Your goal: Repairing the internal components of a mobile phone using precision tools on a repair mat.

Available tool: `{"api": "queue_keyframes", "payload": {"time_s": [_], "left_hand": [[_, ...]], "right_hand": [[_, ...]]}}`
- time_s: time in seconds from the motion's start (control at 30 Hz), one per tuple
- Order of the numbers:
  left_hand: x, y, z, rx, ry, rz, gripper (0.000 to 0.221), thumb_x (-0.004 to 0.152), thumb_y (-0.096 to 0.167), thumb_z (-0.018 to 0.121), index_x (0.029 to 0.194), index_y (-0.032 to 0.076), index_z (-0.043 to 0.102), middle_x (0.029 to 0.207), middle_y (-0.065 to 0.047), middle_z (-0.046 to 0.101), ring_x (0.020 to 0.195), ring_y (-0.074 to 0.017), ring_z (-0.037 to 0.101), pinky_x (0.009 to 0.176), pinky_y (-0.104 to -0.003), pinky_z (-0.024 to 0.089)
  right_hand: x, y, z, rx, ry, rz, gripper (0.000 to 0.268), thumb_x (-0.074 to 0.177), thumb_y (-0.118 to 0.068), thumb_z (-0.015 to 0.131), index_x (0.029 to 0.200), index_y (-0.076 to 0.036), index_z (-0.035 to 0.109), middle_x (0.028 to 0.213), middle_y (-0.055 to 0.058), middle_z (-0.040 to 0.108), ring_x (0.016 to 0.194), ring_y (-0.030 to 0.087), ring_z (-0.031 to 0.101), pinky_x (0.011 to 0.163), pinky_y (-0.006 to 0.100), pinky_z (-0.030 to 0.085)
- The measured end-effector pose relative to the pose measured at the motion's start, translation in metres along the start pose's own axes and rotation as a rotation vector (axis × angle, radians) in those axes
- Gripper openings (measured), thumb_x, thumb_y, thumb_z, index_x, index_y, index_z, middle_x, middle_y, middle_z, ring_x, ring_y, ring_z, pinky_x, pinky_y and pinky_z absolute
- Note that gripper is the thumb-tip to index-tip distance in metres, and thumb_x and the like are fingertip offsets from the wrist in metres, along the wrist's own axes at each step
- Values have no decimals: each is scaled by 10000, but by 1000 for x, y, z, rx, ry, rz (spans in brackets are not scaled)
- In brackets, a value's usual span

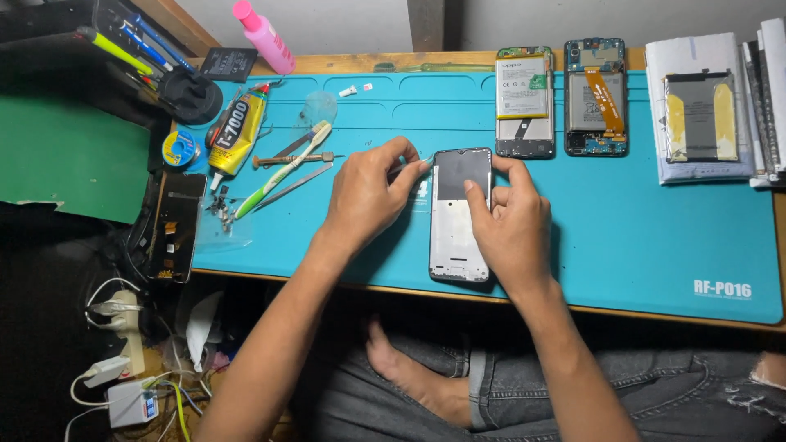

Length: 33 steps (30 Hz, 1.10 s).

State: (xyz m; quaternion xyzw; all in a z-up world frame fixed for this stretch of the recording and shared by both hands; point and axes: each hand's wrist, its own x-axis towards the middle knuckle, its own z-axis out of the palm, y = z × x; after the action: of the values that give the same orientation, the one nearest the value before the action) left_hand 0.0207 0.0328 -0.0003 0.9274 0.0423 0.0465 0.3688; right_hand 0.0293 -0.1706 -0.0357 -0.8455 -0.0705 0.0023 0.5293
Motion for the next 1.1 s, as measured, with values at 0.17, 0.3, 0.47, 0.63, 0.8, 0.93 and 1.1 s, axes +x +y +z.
{"api": "queue_keyframes", "payload": {"time_s": [0.17,0.3,0.47,0.63,0.8,0.93,1.1], "left_hand": [[9,-3,-10,-9,-75,56,54,973,162,760,923,141,749,663,-119,739,689,-340,730,676,-420,569],[11,-3,-18,-26,-140,67,38,973,154,758,942,135,765,685,-126,751,706,-332,735,701,-431,575],[15,-7,-18,-36,-144,87,30,976,150,760,951,136,768,695,-130,756,713,-327,740,708,-432,580],[18,-12,-20,-38,-176,97,55,987,182,760,934,167,761,656,-79,739,645,-268,682,683,-390,554],[24,-7,-22,-33,-170,132,58,983,152,774,926,150,772,641,-87,731,627,-266,697,663,-370,552],[24,-7,-27,-51,-226,128,54,970,165,776,926,144,751,650,-111,731,626,-298,671,668,-411,547],[27,-15,-19,-46,-157,148,69,985,147,782,919,137,762,617,-91,703,595,-260,668,637,-359,545]], "right_hand": [[-1,-3,-1,-2,-1,8,333,1032,-123,706,1321,32,643,443,8,482,359,124,393,425,281,315],[-1,-5,-1,-5,-5,7,340,1031,-117,710,1323,42,640,443,14,480,355,126,385,419,281,308],[0,-6,-1,-5,-6,7,337,1031,-110,709,1322,46,640,442,13,479,352,116,390,416,272,306],[0,-11,-2,-5,-8,7,335,1029,-100,707,1323,49,643,444,11,477,353,109,384,418,265,300],[0,-6,-1,-5,-10,6,340,1034,-105,704,1331,45,635,441,20,468,348,120,377,415,272,307],[0,-11,-1,-14,-10,11,338,1031,-113,708,1327,38,642,439,17,463,355,116,376,417,275,307],[0,-10,-1,-23,-13,2,337,1030,-105,710,1324,48,646,437,19,455,358,118,368,426,275,302]]}}
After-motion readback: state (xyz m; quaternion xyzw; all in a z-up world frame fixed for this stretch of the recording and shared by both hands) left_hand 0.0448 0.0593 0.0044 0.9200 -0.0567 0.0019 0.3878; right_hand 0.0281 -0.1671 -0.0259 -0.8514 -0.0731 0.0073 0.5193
